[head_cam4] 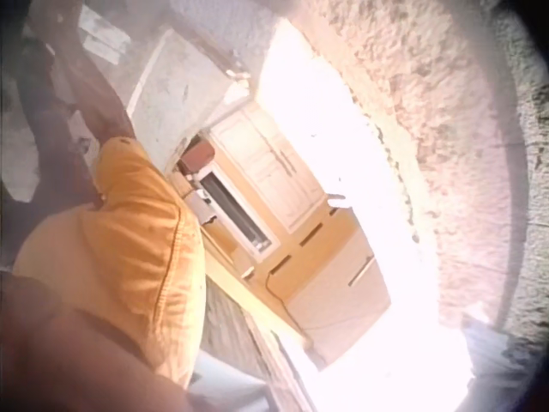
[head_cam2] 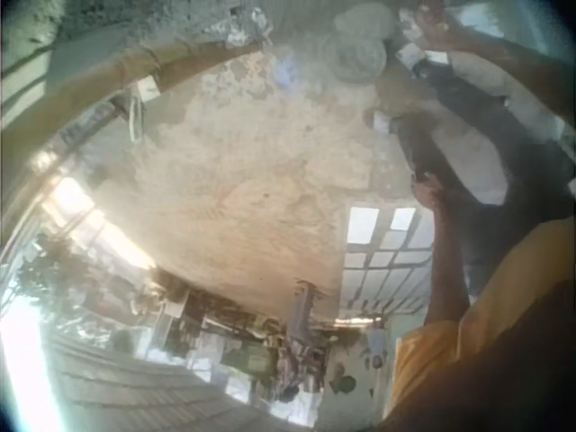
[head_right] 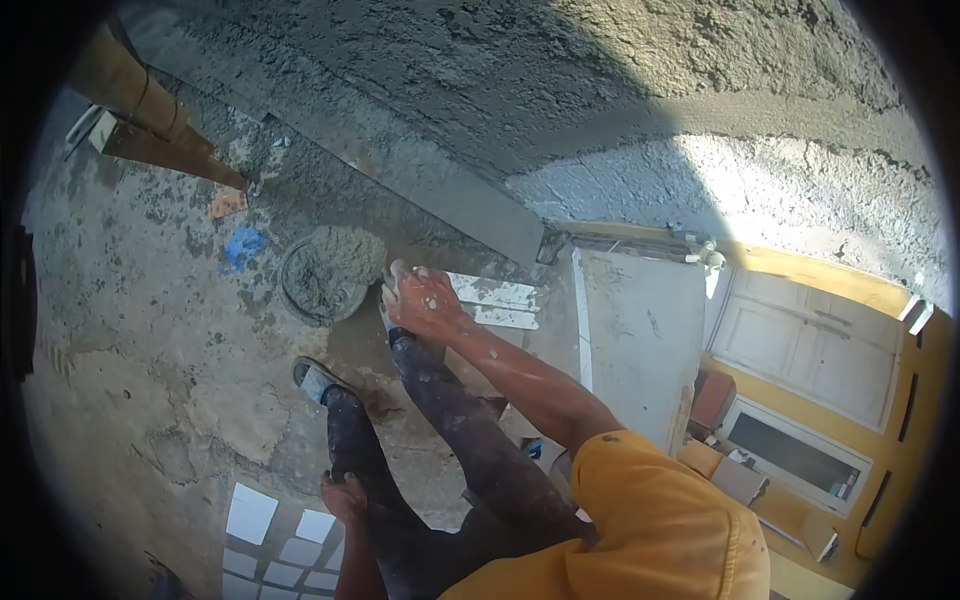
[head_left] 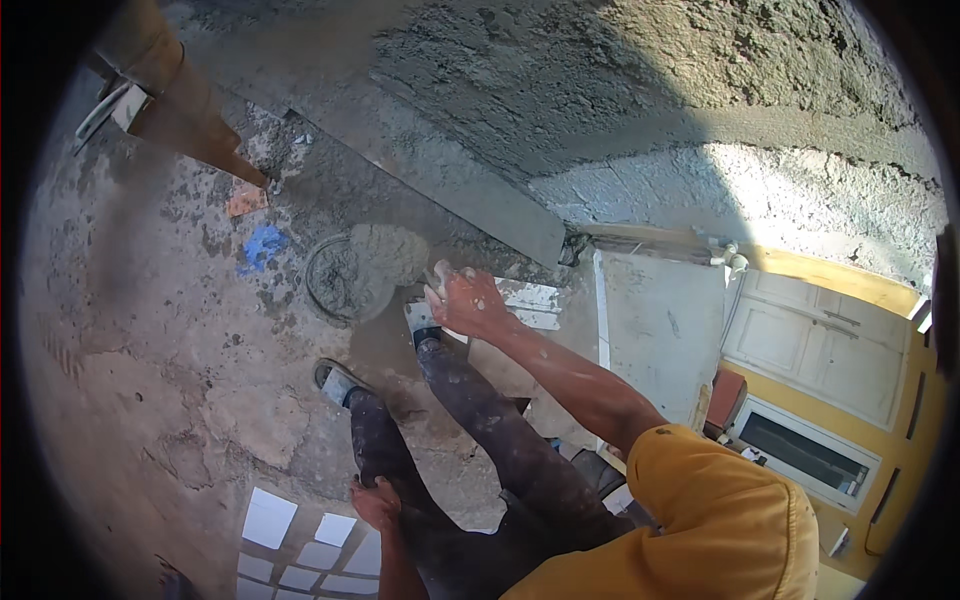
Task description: The person plasters a wall by scooping wet cement from a bucket with a trowel and applying it onto the wall surface.
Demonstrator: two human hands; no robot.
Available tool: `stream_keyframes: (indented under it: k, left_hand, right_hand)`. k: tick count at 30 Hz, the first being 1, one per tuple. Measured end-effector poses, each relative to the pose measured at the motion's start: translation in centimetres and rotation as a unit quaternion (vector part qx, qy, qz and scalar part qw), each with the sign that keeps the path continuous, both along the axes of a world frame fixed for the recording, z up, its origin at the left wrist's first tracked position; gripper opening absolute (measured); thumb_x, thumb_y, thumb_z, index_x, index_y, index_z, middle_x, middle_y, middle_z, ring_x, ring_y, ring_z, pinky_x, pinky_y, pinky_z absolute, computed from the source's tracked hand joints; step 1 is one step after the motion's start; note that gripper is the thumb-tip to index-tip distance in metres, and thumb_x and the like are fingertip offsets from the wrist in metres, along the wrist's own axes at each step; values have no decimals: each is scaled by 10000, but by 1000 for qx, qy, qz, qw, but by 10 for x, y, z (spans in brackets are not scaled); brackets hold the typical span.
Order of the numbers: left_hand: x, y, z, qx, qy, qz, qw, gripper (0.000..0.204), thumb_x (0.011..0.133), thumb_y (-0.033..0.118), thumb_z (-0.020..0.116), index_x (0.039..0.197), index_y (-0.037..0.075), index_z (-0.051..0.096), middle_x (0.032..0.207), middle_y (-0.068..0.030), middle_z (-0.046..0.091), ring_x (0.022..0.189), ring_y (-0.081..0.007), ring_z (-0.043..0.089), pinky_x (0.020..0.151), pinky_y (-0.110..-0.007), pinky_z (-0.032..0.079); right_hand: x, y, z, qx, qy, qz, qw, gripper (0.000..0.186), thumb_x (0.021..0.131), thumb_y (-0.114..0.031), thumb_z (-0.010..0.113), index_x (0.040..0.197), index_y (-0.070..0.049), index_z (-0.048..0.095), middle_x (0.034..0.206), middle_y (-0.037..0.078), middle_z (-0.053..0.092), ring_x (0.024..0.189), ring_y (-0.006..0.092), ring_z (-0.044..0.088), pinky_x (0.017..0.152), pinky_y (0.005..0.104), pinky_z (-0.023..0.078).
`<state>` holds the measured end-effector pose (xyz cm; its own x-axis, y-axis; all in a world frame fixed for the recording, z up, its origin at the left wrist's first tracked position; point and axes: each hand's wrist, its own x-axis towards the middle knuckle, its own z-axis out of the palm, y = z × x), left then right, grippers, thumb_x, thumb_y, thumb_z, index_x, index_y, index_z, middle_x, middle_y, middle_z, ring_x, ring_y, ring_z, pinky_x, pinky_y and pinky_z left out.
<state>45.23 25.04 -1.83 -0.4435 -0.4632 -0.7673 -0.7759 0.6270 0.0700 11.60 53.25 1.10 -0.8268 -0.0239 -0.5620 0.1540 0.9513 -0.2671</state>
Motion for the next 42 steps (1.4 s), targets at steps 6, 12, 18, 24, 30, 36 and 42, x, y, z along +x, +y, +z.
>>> stream_keyframes:
  k: [6,12,18,24,30,36,42]
  left_hand:
    - [18,-8,-11,3,32,-45,998,619,841,231,696,1329,-125,565,1288,-330,619,1227,-458,586,1093,-466,436]
    - [-10,15,-5,-1,29,-52,998,623,846,256,687,1320,-131,570,1264,-328,634,1203,-464,602,1072,-464,452]
    - [22,5,-1,-12,-6,-43,999,591,853,274,680,1284,-122,594,1245,-318,645,1194,-453,607,1052,-466,460]
    - [-25,34,7,-5,-47,33,998,546,842,251,683,1252,-102,614,1197,-297,662,1177,-446,601,1046,-476,450]
    - [-12,19,14,-43,-22,73,996,546,822,190,697,1310,-35,600,1251,-276,621,1200,-445,565,1055,-489,443]
    - [-12,18,11,-52,-66,111,990,554,834,200,695,1323,-42,594,1267,-274,613,1237,-433,544,1091,-482,424]
    - [-14,23,12,-16,-81,109,991,562,837,202,700,1307,-86,590,1287,-277,609,1245,-429,547,1087,-467,430]
  right_hand:
    - [7,58,106,-279,-49,150,947,393,965,-334,666,1111,31,654,826,220,704,846,375,698,823,456,534]
    - [-108,205,173,-189,-230,-223,928,237,949,-265,726,929,-29,729,674,48,661,486,107,587,446,268,486]
    - [-105,248,330,-11,153,-206,966,234,975,-259,653,894,-43,697,624,-16,567,508,65,509,459,256,410]
    - [-40,191,103,9,32,80,996,318,815,-202,635,1019,37,687,813,252,696,800,405,694,769,457,546]
    - [-10,7,-176,-6,53,270,961,267,876,-190,593,1092,-43,645,1046,204,714,1040,362,682,892,476,519]
    - [6,-85,-312,-12,-56,206,977,375,878,-280,615,1162,-36,652,1056,229,711,1045,397,677,894,471,536]
    - [40,-34,-232,-53,-49,40,997,452,857,-363,642,1149,-19,637,1016,255,711,1007,436,680,906,511,542]
